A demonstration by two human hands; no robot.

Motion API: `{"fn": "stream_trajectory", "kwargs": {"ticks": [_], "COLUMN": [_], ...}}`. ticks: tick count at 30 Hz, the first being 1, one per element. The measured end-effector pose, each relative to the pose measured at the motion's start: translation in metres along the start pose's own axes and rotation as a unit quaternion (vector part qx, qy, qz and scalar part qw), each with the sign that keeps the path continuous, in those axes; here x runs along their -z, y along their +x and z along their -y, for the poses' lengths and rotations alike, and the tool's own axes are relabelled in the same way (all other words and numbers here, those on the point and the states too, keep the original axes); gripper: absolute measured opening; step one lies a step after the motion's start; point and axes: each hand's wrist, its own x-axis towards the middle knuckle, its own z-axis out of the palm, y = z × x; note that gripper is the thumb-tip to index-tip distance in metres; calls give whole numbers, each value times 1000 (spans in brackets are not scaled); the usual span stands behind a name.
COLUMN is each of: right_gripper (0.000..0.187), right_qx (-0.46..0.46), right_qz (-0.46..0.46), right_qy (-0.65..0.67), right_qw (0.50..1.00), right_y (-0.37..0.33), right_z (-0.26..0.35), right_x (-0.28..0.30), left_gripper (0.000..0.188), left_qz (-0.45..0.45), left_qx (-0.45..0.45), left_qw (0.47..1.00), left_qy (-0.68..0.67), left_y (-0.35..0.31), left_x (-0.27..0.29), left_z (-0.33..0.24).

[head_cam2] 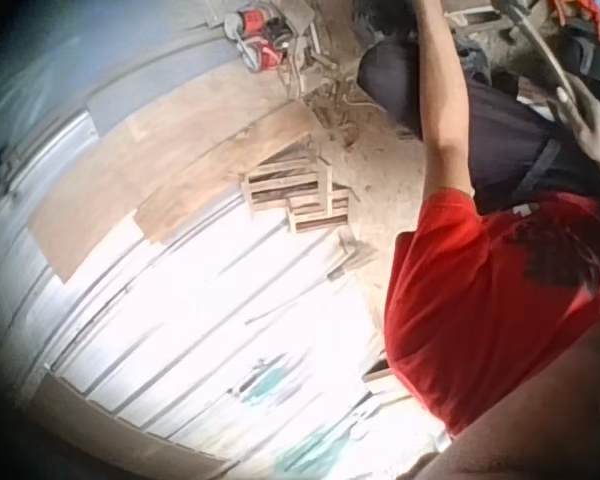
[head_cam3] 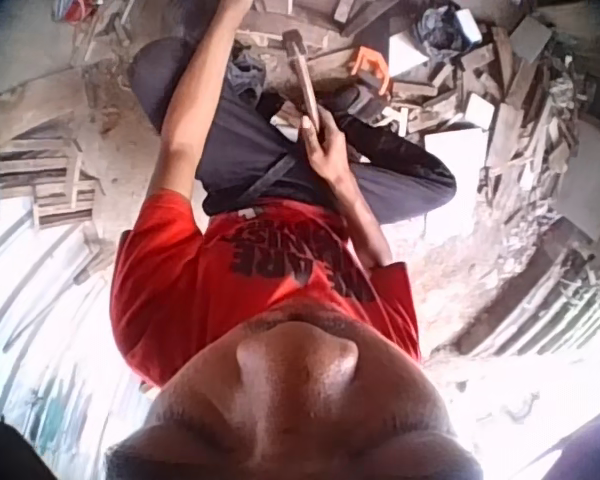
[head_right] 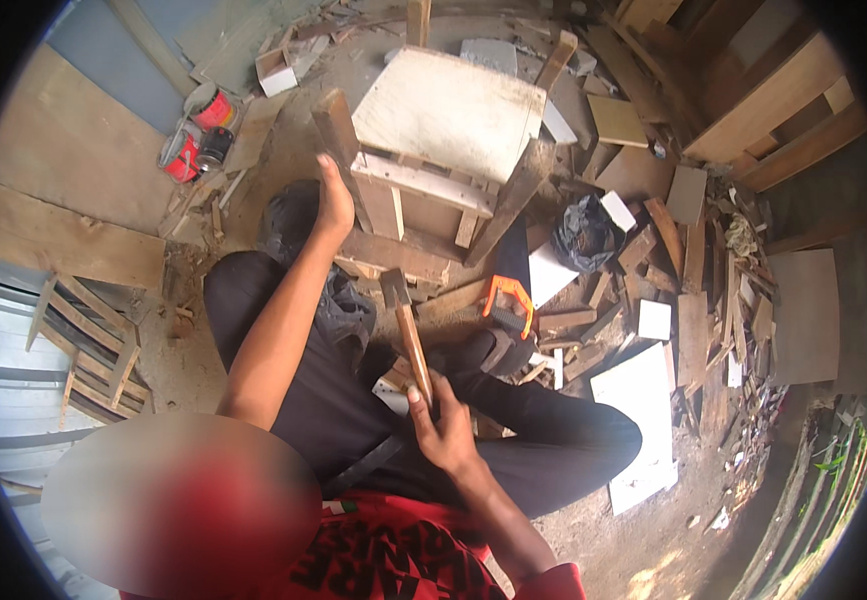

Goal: The person sits on the floor and uses a hammer to drive nails into a wooden stool, then uses a hand saw to cut a wooden plank. The person adjusts the stool and continues hammering and sawing to modify the structure.

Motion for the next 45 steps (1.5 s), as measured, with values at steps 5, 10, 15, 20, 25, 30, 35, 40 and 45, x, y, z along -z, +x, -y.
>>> {"fn": "stream_trajectory", "kwargs": {"ticks": [5, 10, 15, 20, 25, 30, 35, 40, 45], "right_gripper": [33, 45, 46, 48, 49, 47, 42, 41, 43], "right_qx": [78, -53, -29, -38, -24, -16, 67, 34, 89], "right_qz": [31, 71, 82, 93, 106, 104, 69, 73, 61], "right_qy": [95, 159, 169, 87, 58, -22, -4, -91, -63], "right_qw": [992, 983, 982, 991, 992, 994, 995, 993, 992], "right_y": [36, 64, 75, 90, 98, 99, 94, 100, 83], "right_z": [63, 124, 134, 144, 164, 160, 159, 134, 152], "right_x": [30, 43, 53, 56, 55, 59, 50, 50, 45], "left_gripper": [66, 63, 54, 60, 58, 59, 63, 63, 54], "left_qz": [55, 47, 170, 183, 164, 151, 159, 180, 165], "left_qx": [-65, -48, -4, 3, -54, -21, -44, -4, -14], "left_qw": [996, 997, 985, 981, 983, 987, 984, 983, 985], "left_qy": [33, 32, -34, -57, -57, -47, -71, -22, -40], "left_y": [-6, -13, -25, -19, -17, -21, -18, -18, -20], "left_x": [6, 10, 7, 6, 5, -1, 1, 6, 4], "left_z": [-35, -54, -100, -84, -79, -97, -86, -93, -95]}}
